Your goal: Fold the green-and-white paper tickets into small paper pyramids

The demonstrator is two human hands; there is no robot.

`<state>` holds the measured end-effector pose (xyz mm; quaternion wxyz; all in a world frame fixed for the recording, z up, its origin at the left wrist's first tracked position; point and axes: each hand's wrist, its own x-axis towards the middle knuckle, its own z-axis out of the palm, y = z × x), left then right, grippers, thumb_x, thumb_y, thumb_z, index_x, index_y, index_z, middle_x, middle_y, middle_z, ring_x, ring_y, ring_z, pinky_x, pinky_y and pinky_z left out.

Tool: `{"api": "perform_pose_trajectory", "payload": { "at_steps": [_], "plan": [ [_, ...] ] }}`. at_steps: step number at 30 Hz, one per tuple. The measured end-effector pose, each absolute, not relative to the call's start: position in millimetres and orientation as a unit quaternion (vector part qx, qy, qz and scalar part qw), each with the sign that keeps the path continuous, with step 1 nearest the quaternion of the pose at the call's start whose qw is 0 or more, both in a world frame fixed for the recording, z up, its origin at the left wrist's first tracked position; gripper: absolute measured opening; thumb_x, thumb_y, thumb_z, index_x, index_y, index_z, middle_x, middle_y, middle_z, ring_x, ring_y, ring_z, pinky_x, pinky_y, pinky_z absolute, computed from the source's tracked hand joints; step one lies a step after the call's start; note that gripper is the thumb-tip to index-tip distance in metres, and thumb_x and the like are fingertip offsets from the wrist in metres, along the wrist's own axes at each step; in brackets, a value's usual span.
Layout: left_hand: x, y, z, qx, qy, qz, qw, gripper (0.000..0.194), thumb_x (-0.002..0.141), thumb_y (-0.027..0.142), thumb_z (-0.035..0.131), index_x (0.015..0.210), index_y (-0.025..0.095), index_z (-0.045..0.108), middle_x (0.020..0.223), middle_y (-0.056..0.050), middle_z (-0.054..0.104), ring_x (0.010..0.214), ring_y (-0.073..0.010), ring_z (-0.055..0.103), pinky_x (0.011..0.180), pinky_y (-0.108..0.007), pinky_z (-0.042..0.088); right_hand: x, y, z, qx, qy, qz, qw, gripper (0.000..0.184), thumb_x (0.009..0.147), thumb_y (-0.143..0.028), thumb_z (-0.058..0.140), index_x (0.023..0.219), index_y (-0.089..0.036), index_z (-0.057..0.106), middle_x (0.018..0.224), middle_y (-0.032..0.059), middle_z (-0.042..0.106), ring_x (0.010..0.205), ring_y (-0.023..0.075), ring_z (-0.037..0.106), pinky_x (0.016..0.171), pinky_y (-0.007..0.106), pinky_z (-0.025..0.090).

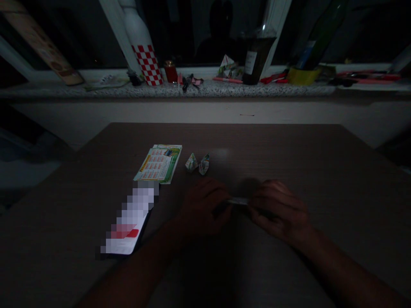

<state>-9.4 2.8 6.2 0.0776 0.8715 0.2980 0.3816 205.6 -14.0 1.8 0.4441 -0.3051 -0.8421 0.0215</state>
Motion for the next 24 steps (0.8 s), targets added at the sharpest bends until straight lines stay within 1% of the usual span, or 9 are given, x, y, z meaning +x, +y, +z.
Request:
{"api": "perform_pose_trajectory", "payload": {
  "at_steps": [4, 7, 10, 16, 19, 24],
  "plan": [
    [-2, 1, 5, 0.890, 0.273, 0.361, 0.058, 0.003, 0.074, 0.013, 0.057, 0.076, 0.015, 0.058, 0.081, -0.006, 0.064, 0.077, -0.0174, 0.056, 0.071, -0.033, 0.046, 202, -16, -2, -0.292, -0.863, 0.018, 0.412, 0.015, 0.072, -0.009, 0.070, 0.083, -0.017, 0.064, 0.078, 0.0055, 0.066, 0.077, 0.0208, 0.060, 0.070, 0.038, 0.048],
    [1, 1, 3, 0.895, 0.270, 0.350, 0.060, 0.003, 0.075, 0.015, 0.056, 0.073, 0.016, 0.058, 0.079, -0.005, 0.064, 0.075, -0.0170, 0.055, 0.069, -0.032, 0.045, 200, -17, -5, -0.287, -0.870, 0.019, 0.401, 0.013, 0.074, -0.012, 0.070, 0.085, -0.016, 0.064, 0.079, 0.0059, 0.066, 0.078, 0.0212, 0.059, 0.071, 0.039, 0.048],
    [1, 2, 1, 0.893, 0.267, 0.356, 0.063, 0.004, 0.075, 0.015, 0.055, 0.074, 0.017, 0.059, 0.077, -0.004, 0.065, 0.074, -0.0163, 0.055, 0.069, -0.032, 0.044, 199, -16, -5, -0.282, -0.868, 0.023, 0.407, 0.012, 0.074, -0.013, 0.070, 0.084, -0.016, 0.065, 0.078, 0.0055, 0.066, 0.077, 0.0205, 0.059, 0.071, 0.038, 0.048],
    [-4, 4, 2, 0.880, 0.265, 0.388, 0.069, 0.008, 0.069, 0.010, 0.056, 0.069, 0.017, 0.058, 0.071, -0.002, 0.065, 0.070, -0.0148, 0.057, 0.068, -0.030, 0.045, 204, -16, 0, -0.287, -0.865, 0.027, 0.410, 0.012, 0.073, -0.010, 0.068, 0.081, -0.019, 0.065, 0.075, 0.0030, 0.066, 0.075, 0.0191, 0.061, 0.070, 0.037, 0.049],
    [-10, 6, 5, 0.871, 0.290, 0.390, 0.073, 0.007, 0.070, 0.011, 0.056, 0.069, 0.018, 0.057, 0.072, -0.002, 0.065, 0.069, -0.0151, 0.057, 0.067, -0.030, 0.045, 207, -15, 3, -0.299, -0.857, 0.026, 0.420, 0.013, 0.073, -0.009, 0.067, 0.078, -0.021, 0.065, 0.072, 0.0015, 0.065, 0.071, 0.0180, 0.061, 0.068, 0.036, 0.049],
    [-20, 8, 7, 0.853, 0.333, 0.392, 0.092, 0.004, 0.071, 0.015, 0.058, 0.070, 0.018, 0.056, 0.073, -0.003, 0.064, 0.070, -0.0163, 0.059, 0.067, -0.030, 0.046, 212, -13, 11, -0.306, -0.845, 0.036, 0.436, 0.018, 0.070, -0.006, 0.069, 0.077, -0.021, 0.064, 0.069, 0.0023, 0.065, 0.067, 0.0187, 0.062, 0.065, 0.037, 0.051]
  ]
}}
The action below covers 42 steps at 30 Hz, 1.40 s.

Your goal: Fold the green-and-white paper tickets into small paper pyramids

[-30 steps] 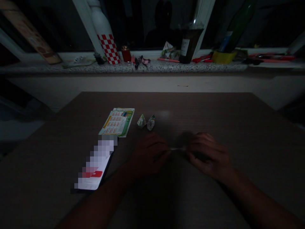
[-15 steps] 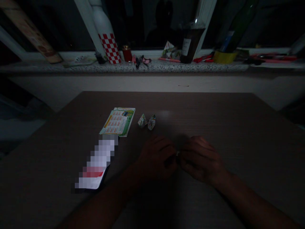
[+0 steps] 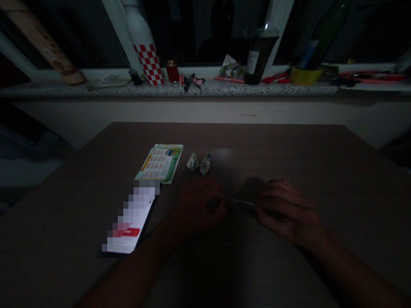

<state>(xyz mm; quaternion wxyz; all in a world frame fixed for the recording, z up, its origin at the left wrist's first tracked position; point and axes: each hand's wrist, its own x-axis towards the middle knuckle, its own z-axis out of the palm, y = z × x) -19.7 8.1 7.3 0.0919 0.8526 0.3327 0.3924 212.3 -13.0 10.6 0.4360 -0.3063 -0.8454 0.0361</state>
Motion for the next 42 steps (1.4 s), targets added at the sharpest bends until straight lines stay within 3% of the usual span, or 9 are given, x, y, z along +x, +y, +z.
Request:
{"api": "perform_pose_trajectory", "payload": {
  "at_steps": [9, 14, 18, 22, 26, 30, 37, 42],
  "plan": [
    [-17, 5, 9, 0.780, 0.398, 0.400, 0.270, 0.014, 0.075, 0.020, 0.063, 0.089, 0.016, 0.062, 0.091, -0.006, 0.065, 0.086, -0.0181, 0.060, 0.080, -0.033, 0.047, 214, -13, 9, -0.334, -0.817, 0.140, 0.449, 0.013, 0.076, -0.009, 0.064, 0.079, -0.021, 0.063, 0.067, 0.0023, 0.064, 0.063, 0.0182, 0.061, 0.060, 0.034, 0.049],
    [-10, 7, 0, 0.670, 0.424, 0.401, 0.459, 0.010, 0.082, 0.025, 0.059, 0.080, 0.016, 0.062, 0.074, 0.000, 0.062, 0.071, -0.0140, 0.058, 0.065, -0.026, 0.045, 217, -16, 6, -0.324, -0.785, 0.262, 0.458, 0.008, 0.085, -0.018, 0.057, 0.087, -0.019, 0.065, 0.071, 0.0034, 0.066, 0.065, 0.0176, 0.062, 0.061, 0.032, 0.050],
    [-5, 8, -10, 0.528, 0.398, 0.407, 0.631, 0.014, 0.077, 0.029, 0.063, 0.076, 0.016, 0.060, 0.069, 0.001, 0.058, 0.063, -0.0114, 0.054, 0.059, -0.023, 0.044, 220, -21, 5, -0.291, -0.737, 0.406, 0.455, 0.030, 0.091, -0.039, 0.046, 0.096, -0.018, 0.067, 0.082, 0.0079, 0.068, 0.077, 0.0233, 0.064, 0.068, 0.038, 0.051],
    [1, 6, -13, 0.434, 0.379, 0.386, 0.720, 0.019, 0.072, 0.032, 0.069, 0.075, 0.016, 0.060, 0.065, 0.002, 0.056, 0.058, -0.0097, 0.051, 0.054, -0.021, 0.041, 216, -26, 6, -0.275, -0.747, 0.427, 0.429, 0.024, 0.090, -0.029, 0.050, 0.108, -0.021, 0.063, 0.092, 0.0081, 0.069, 0.086, 0.0225, 0.065, 0.073, 0.035, 0.053],
    [3, 4, -11, 0.436, 0.388, 0.353, 0.732, 0.023, 0.067, 0.035, 0.073, 0.073, 0.015, 0.061, 0.065, 0.002, 0.057, 0.057, -0.0093, 0.051, 0.054, -0.020, 0.039, 208, -28, 6, -0.262, -0.775, 0.400, 0.414, 0.031, 0.086, -0.025, 0.056, 0.116, -0.020, 0.060, 0.097, 0.0105, 0.068, 0.086, 0.0222, 0.066, 0.071, 0.034, 0.054],
    [3, 3, -10, 0.471, 0.383, 0.339, 0.718, 0.025, 0.068, 0.037, 0.072, 0.072, 0.015, 0.061, 0.064, 0.002, 0.056, 0.055, -0.0090, 0.049, 0.052, -0.020, 0.037, 203, -26, 5, -0.241, -0.783, 0.390, 0.420, 0.021, 0.086, -0.027, 0.058, 0.104, -0.019, 0.065, 0.084, 0.0087, 0.069, 0.076, 0.0203, 0.065, 0.066, 0.033, 0.052],
    [1, 0, -3, 0.575, 0.390, 0.364, 0.620, 0.018, 0.077, 0.032, 0.063, 0.072, 0.015, 0.061, 0.063, 0.002, 0.055, 0.059, -0.0104, 0.049, 0.056, -0.021, 0.038, 202, -22, 5, -0.263, -0.799, 0.351, 0.412, 0.008, 0.086, -0.023, 0.061, 0.088, -0.018, 0.067, 0.088, 0.0084, 0.068, 0.079, 0.0182, 0.066, 0.067, 0.030, 0.053],
    [2, -6, 2, 0.629, 0.390, 0.364, 0.566, 0.016, 0.081, 0.029, 0.060, 0.075, 0.014, 0.063, 0.067, 0.000, 0.057, 0.065, -0.0124, 0.052, 0.061, -0.023, 0.040, 201, -22, 4, -0.301, -0.797, 0.328, 0.407, 0.003, 0.082, -0.020, 0.065, 0.084, -0.018, 0.066, 0.077, 0.0048, 0.069, 0.069, 0.0166, 0.065, 0.063, 0.029, 0.053]
  ]
}}
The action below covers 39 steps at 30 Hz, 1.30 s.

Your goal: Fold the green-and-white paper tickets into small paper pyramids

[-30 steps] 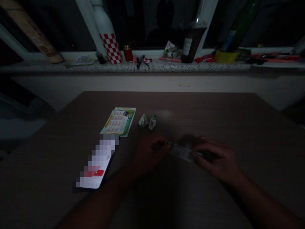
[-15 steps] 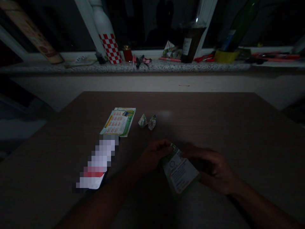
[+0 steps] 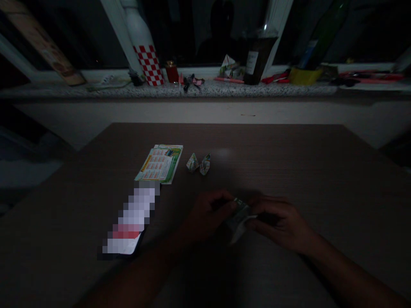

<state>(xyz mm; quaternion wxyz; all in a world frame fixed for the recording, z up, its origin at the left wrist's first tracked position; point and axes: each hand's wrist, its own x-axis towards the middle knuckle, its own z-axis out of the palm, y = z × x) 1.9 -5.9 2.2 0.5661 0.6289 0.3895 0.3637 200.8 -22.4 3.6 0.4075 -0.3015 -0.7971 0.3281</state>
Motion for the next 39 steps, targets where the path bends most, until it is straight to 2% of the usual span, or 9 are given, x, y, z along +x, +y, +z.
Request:
{"api": "perform_pose_trajectory", "payload": {
  "at_steps": [6, 11, 14, 17, 19, 21, 25, 29, 39],
  "plan": [
    [-0.3, -9.4, -0.2, 0.700, 0.328, 0.367, 0.518, 0.022, 0.087, 0.032, 0.050, 0.078, 0.014, 0.061, 0.070, -0.002, 0.057, 0.066, -0.0132, 0.052, 0.061, -0.024, 0.041, 201.9, -24.5, 0.3, -0.338, -0.796, 0.295, 0.406, 0.010, 0.081, -0.022, 0.066, 0.073, -0.017, 0.063, 0.067, 0.0026, 0.065, 0.059, 0.0139, 0.062, 0.054, 0.025, 0.050],
    [0.8, -10.6, -2.0, 0.737, 0.333, 0.367, 0.460, 0.016, 0.080, 0.030, 0.061, 0.079, 0.015, 0.062, 0.069, -0.001, 0.057, 0.064, -0.0126, 0.052, 0.060, -0.024, 0.040, 202.1, -24.2, -1.6, -0.334, -0.807, 0.268, 0.406, 0.011, 0.080, -0.020, 0.067, 0.071, -0.017, 0.062, 0.065, 0.0020, 0.065, 0.056, 0.0131, 0.061, 0.052, 0.025, 0.049],
    [2.2, -10.8, -1.5, 0.738, 0.343, 0.371, 0.448, 0.014, 0.081, 0.028, 0.062, 0.075, 0.015, 0.063, 0.067, 0.000, 0.058, 0.063, -0.0122, 0.054, 0.061, -0.023, 0.040, 201.2, -24.6, -0.1, -0.328, -0.817, 0.235, 0.411, 0.010, 0.079, -0.017, 0.067, 0.070, -0.017, 0.062, 0.063, 0.0020, 0.066, 0.054, 0.0135, 0.062, 0.050, 0.025, 0.049],
    [2.2, -10.6, -0.6, 0.724, 0.351, 0.380, 0.455, 0.014, 0.082, 0.027, 0.061, 0.076, 0.015, 0.064, 0.070, -0.001, 0.061, 0.066, -0.0130, 0.057, 0.063, -0.024, 0.043, 201.7, -26.4, 0.9, -0.340, -0.807, 0.187, 0.445, 0.009, 0.076, -0.016, 0.070, 0.079, -0.018, 0.063, 0.069, 0.0030, 0.069, 0.059, 0.0154, 0.065, 0.053, 0.026, 0.053],
    [1.7, -10.3, -0.1, 0.713, 0.355, 0.400, 0.454, 0.013, 0.083, 0.026, 0.062, 0.076, 0.015, 0.065, 0.071, -0.001, 0.063, 0.068, -0.0132, 0.058, 0.064, -0.024, 0.044, 202.7, -27.9, 1.0, -0.373, -0.784, 0.167, 0.467, 0.023, 0.073, -0.018, 0.073, 0.094, -0.018, 0.063, 0.076, 0.0045, 0.072, 0.066, 0.0177, 0.069, 0.058, 0.027, 0.056],
    [1.4, -10.2, 0.1, 0.705, 0.351, 0.423, 0.448, 0.011, 0.083, 0.024, 0.062, 0.077, 0.016, 0.065, 0.072, -0.002, 0.063, 0.068, -0.0130, 0.059, 0.064, -0.024, 0.045, 203.5, -29.1, 1.5, -0.406, -0.762, 0.176, 0.473, 0.031, 0.073, -0.019, 0.073, 0.102, -0.019, 0.063, 0.081, 0.0056, 0.074, 0.070, 0.0194, 0.071, 0.061, 0.028, 0.057],
    [1.4, -10.4, 1.0, 0.701, 0.331, 0.464, 0.429, 0.006, 0.081, 0.021, 0.065, 0.078, 0.016, 0.067, 0.075, -0.002, 0.066, 0.071, -0.0133, 0.061, 0.066, -0.025, 0.048, 202.0, -29.5, 4.3, -0.418, -0.733, 0.247, 0.476, 0.016, 0.077, -0.017, 0.069, 0.092, -0.021, 0.069, 0.083, 0.0049, 0.075, 0.073, 0.0197, 0.072, 0.062, 0.028, 0.059],
    [1.2, -10.7, 2.8, 0.701, 0.327, 0.481, 0.413, 0.004, 0.079, 0.021, 0.068, 0.078, 0.017, 0.070, 0.076, -0.002, 0.067, 0.071, -0.0128, 0.062, 0.066, -0.024, 0.049, 199.6, -29.0, 5.9, -0.415, -0.708, 0.290, 0.492, 0.017, 0.076, -0.014, 0.069, 0.090, -0.022, 0.072, 0.084, 0.0032, 0.076, 0.075, 0.0183, 0.071, 0.064, 0.026, 0.059],
    [1.4, -10.5, 4.3, 0.708, 0.346, 0.476, 0.391, 0.004, 0.078, 0.020, 0.069, 0.077, 0.017, 0.072, 0.075, -0.003, 0.068, 0.069, -0.0129, 0.063, 0.063, -0.023, 0.050, 199.1, -28.2, 5.6, -0.401, -0.717, 0.271, 0.502, 0.019, 0.075, -0.011, 0.070, 0.090, -0.023, 0.073, 0.084, 0.0034, 0.076, 0.076, 0.0192, 0.071, 0.065, 0.028, 0.059]
  ]
}}
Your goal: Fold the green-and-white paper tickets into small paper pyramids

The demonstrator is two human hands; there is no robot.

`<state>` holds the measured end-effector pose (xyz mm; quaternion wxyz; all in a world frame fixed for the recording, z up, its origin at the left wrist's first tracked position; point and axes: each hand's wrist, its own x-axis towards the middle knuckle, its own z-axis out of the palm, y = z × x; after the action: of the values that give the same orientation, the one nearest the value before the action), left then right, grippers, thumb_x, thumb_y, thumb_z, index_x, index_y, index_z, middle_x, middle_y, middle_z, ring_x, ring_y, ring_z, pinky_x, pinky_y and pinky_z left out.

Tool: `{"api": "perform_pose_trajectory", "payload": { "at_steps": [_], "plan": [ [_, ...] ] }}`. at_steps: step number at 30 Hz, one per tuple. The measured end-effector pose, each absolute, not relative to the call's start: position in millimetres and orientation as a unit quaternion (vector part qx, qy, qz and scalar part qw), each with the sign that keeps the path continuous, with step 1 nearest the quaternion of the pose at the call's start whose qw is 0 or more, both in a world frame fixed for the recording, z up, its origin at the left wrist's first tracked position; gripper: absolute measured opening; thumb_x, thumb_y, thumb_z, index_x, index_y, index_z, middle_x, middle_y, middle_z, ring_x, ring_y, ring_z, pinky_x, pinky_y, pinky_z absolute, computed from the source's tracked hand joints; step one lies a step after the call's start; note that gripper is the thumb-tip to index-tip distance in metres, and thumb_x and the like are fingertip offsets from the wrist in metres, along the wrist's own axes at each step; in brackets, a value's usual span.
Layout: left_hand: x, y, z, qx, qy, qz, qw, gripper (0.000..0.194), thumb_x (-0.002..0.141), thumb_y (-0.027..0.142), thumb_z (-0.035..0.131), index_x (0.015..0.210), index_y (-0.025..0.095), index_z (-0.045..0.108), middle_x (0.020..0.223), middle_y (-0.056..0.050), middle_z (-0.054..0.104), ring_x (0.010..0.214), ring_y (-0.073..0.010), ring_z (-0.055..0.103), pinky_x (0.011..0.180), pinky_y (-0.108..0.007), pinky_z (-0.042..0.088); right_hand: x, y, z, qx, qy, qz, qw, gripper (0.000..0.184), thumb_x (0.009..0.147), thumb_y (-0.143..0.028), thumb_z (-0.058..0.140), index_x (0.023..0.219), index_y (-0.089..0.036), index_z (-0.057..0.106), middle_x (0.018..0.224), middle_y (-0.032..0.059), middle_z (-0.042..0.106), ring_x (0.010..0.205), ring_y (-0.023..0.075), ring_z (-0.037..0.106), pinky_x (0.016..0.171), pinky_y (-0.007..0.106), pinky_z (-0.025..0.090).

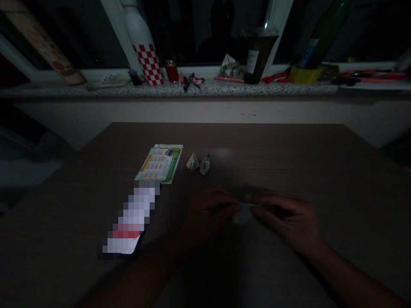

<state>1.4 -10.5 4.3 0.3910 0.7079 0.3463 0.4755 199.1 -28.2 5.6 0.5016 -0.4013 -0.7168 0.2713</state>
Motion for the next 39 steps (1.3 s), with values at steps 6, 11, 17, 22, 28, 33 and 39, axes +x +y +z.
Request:
{"api": "perform_pose_trajectory", "payload": {
  "at_steps": [6, 11, 17, 22, 28, 33, 39],
  "plan": [
    [1.0, -10.6, 3.9, 0.714, 0.332, 0.482, 0.384, 0.005, 0.079, 0.021, 0.068, 0.078, 0.018, 0.072, 0.076, -0.003, 0.068, 0.068, -0.0123, 0.063, 0.063, -0.023, 0.050, 199.3, -28.0, 4.8, -0.385, -0.726, 0.267, 0.504, 0.019, 0.076, -0.009, 0.069, 0.090, -0.021, 0.072, 0.084, 0.0042, 0.075, 0.077, 0.0180, 0.071, 0.065, 0.026, 0.058],
    [0.3, -10.6, 3.0, 0.718, 0.330, 0.480, 0.380, 0.006, 0.080, 0.020, 0.067, 0.080, 0.017, 0.072, 0.075, -0.003, 0.067, 0.069, -0.0122, 0.063, 0.063, -0.023, 0.050, 198.8, -27.5, 4.2, -0.379, -0.725, 0.273, 0.506, 0.020, 0.076, -0.008, 0.069, 0.091, -0.021, 0.072, 0.085, 0.0045, 0.075, 0.078, 0.0182, 0.070, 0.067, 0.028, 0.058],
    [-0.9, -9.5, 1.8, 0.733, 0.303, 0.498, 0.352, 0.007, 0.081, 0.021, 0.065, 0.083, 0.019, 0.071, 0.077, -0.004, 0.068, 0.075, -0.0148, 0.063, 0.067, -0.027, 0.051, 199.5, -27.2, 3.0, -0.378, -0.728, 0.269, 0.505, 0.022, 0.075, -0.009, 0.070, 0.094, -0.021, 0.071, 0.087, 0.0056, 0.074, 0.080, 0.0198, 0.070, 0.068, 0.031, 0.058],
    [-2.8, -9.1, 2.0, 0.748, 0.296, 0.502, 0.317, 0.008, 0.082, 0.020, 0.064, 0.086, 0.020, 0.071, 0.079, -0.004, 0.069, 0.077, -0.0152, 0.062, 0.070, -0.028, 0.051, 199.3, -25.5, 4.0, -0.355, -0.735, 0.265, 0.513, 0.025, 0.075, -0.005, 0.070, 0.094, -0.021, 0.073, 0.087, 0.0058, 0.074, 0.080, 0.0200, 0.069, 0.070, 0.033, 0.057],
    [-5.0, -5.0, 1.6, 0.776, 0.252, 0.509, 0.275, 0.012, 0.081, 0.017, 0.065, 0.091, 0.020, 0.070, 0.080, -0.004, 0.070, 0.079, -0.0152, 0.061, 0.073, -0.029, 0.051, 200.3, -22.4, 7.4, -0.305, -0.741, 0.271, 0.533, 0.026, 0.073, -0.002, 0.069, 0.090, -0.022, 0.074, 0.078, 0.0033, 0.074, 0.072, 0.0195, 0.068, 0.068, 0.036, 0.056],
    [-4.4, -4.3, 3.1, 0.781, 0.243, 0.508, 0.269, 0.010, 0.081, 0.018, 0.065, 0.089, 0.019, 0.071, 0.079, -0.004, 0.071, 0.079, -0.0159, 0.062, 0.072, -0.030, 0.051, 202.0, -23.3, 9.9, -0.296, -0.746, 0.271, 0.532, 0.027, 0.072, 0.001, 0.068, 0.088, -0.020, 0.074, 0.079, 0.0047, 0.074, 0.074, 0.0204, 0.068, 0.067, 0.036, 0.056],
    [-5.3, -6.3, 4.4, 0.777, 0.242, 0.504, 0.288, 0.014, 0.080, 0.016, 0.065, 0.092, 0.022, 0.071, 0.081, -0.004, 0.071, 0.081, -0.0177, 0.062, 0.074, -0.032, 0.051, 200.8, -23.0, 8.8, -0.302, -0.739, 0.286, 0.531, 0.025, 0.075, -0.004, 0.068, 0.090, -0.024, 0.074, 0.078, 0.0040, 0.074, 0.075, 0.0218, 0.068, 0.069, 0.039, 0.055]
  ]
}}
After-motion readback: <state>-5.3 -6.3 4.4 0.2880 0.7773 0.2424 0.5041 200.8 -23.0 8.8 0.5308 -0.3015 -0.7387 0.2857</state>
